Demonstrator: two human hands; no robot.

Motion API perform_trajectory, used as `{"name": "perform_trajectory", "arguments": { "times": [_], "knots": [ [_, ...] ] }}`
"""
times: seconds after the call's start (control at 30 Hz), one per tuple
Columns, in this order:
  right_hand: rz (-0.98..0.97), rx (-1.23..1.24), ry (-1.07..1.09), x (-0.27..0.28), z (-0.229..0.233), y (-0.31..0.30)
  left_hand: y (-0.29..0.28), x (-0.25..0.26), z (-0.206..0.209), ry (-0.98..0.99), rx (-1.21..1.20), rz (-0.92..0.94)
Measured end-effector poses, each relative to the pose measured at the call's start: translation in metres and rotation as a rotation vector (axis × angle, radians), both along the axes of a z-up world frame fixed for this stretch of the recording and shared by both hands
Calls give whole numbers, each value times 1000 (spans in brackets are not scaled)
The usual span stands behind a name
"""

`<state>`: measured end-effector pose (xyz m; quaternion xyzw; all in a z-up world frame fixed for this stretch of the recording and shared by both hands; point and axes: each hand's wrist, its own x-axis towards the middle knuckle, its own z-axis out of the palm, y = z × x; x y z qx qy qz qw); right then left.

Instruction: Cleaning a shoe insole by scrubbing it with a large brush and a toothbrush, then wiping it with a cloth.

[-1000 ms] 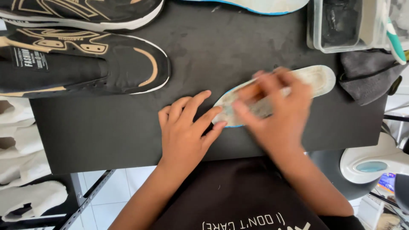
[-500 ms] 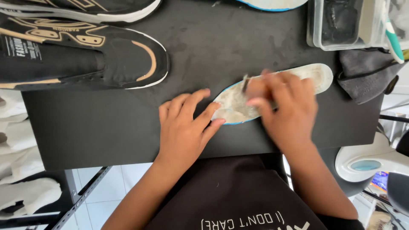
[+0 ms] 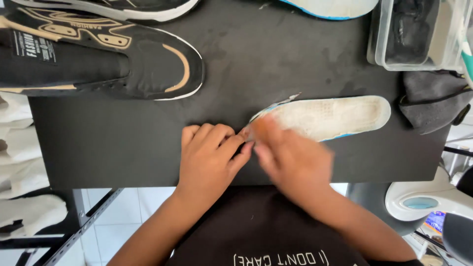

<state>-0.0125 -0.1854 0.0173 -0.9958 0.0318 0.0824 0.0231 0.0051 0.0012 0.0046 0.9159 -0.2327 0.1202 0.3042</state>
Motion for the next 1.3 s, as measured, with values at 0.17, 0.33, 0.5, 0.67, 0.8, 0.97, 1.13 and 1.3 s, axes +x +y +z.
{"name": "perform_trajectory", "arguments": {
  "times": [0.17,0.33,0.5,0.67,0.8,0.97,1.13,1.3],
  "knots": [
    [101,80,-435,-10,-28,-37,2,1,-2,-4,4,2],
    [223,4,-201,-23,-17,-19,2,-2,-3,33,-30,-18],
    [173,-108,-384,-18,-14,-25,3,-1,-12,-25,-107,-5],
    [213,-28,-410,-20,-28,-61,3,-4,-8,7,-58,-20],
    [-81,14,239,-4,18,-15,2,0,-6,7,-54,-41],
    [192,-22,-470,-5,-24,-56,1,-1,-3,54,-44,-36],
    [144,181,-29,7,9,-10,-2,1,0,94,-25,-34],
    [-110,176,200,1,-4,-14,0,2,-2,69,9,-10]
  ]
}}
